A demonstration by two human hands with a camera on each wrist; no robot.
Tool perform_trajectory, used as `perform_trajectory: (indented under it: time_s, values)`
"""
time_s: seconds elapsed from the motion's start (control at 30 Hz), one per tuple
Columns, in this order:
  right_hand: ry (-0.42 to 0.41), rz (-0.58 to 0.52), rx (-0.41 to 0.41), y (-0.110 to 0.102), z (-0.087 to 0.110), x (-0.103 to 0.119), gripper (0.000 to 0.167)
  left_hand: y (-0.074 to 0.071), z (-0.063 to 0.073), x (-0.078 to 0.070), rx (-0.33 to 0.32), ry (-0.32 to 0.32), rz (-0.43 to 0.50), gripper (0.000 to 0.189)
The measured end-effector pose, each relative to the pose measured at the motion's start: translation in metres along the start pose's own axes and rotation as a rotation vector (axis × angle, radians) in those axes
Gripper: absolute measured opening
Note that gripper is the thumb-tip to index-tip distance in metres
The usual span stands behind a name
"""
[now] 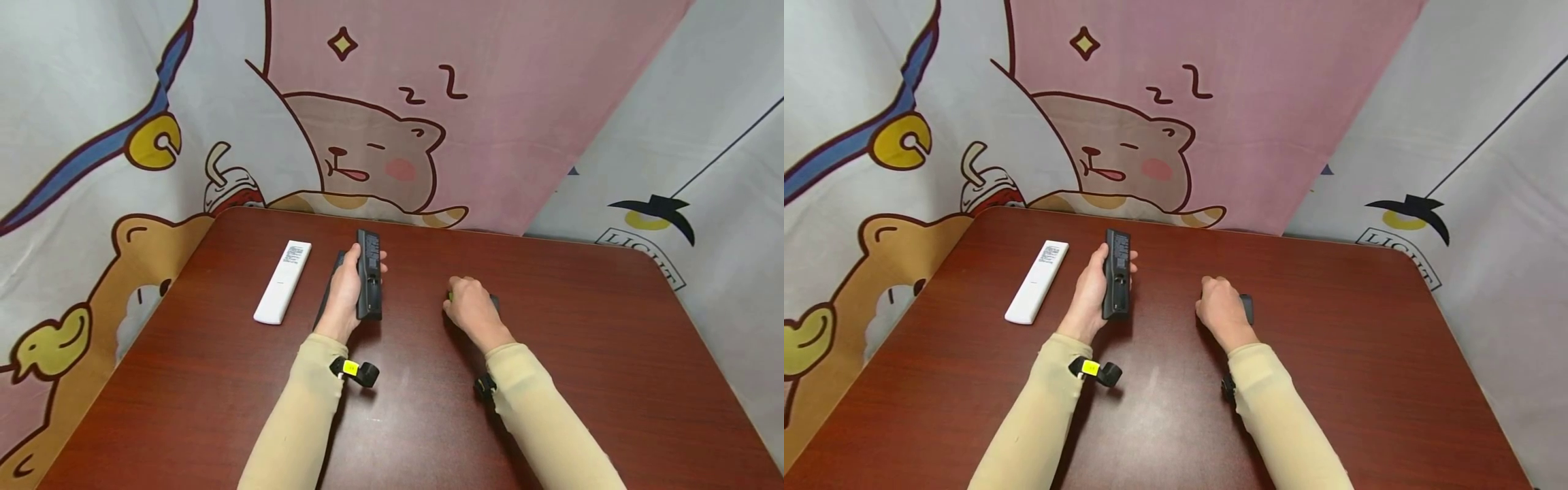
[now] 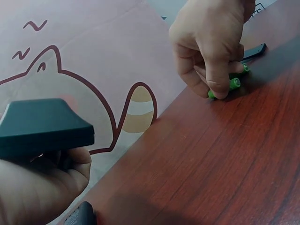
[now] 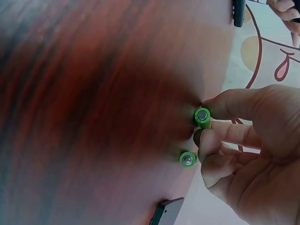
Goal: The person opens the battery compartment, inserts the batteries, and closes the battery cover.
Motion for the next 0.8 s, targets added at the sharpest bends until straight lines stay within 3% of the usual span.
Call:
perform_trajectory:
  time_s: [0.47, 0.8]
  values:
    - [-0.013, -0.025, -0.013, 0.0003, 0.0015, 0.0004, 0.009, 0.0007, 0.0006, -0.0008, -0.009, -0.011, -0.018, 0.060]
    - [-0.015, -0.102, -0.050, -0.0067, 0.0029, 0.0019, 0.011, -0.0004, 0.0017, 0.0005, -0.005, -0.015, -0.014, 0.060]
Point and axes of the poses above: each hand's wrist, its own z-axis away from the middle knuckle, its own y-axis out of the palm, x = y × z, the point moved 6 cm from there along -z, towards the middle knuckle, and after that the axes turned 7 degrees about z, right-handed, at the moved point
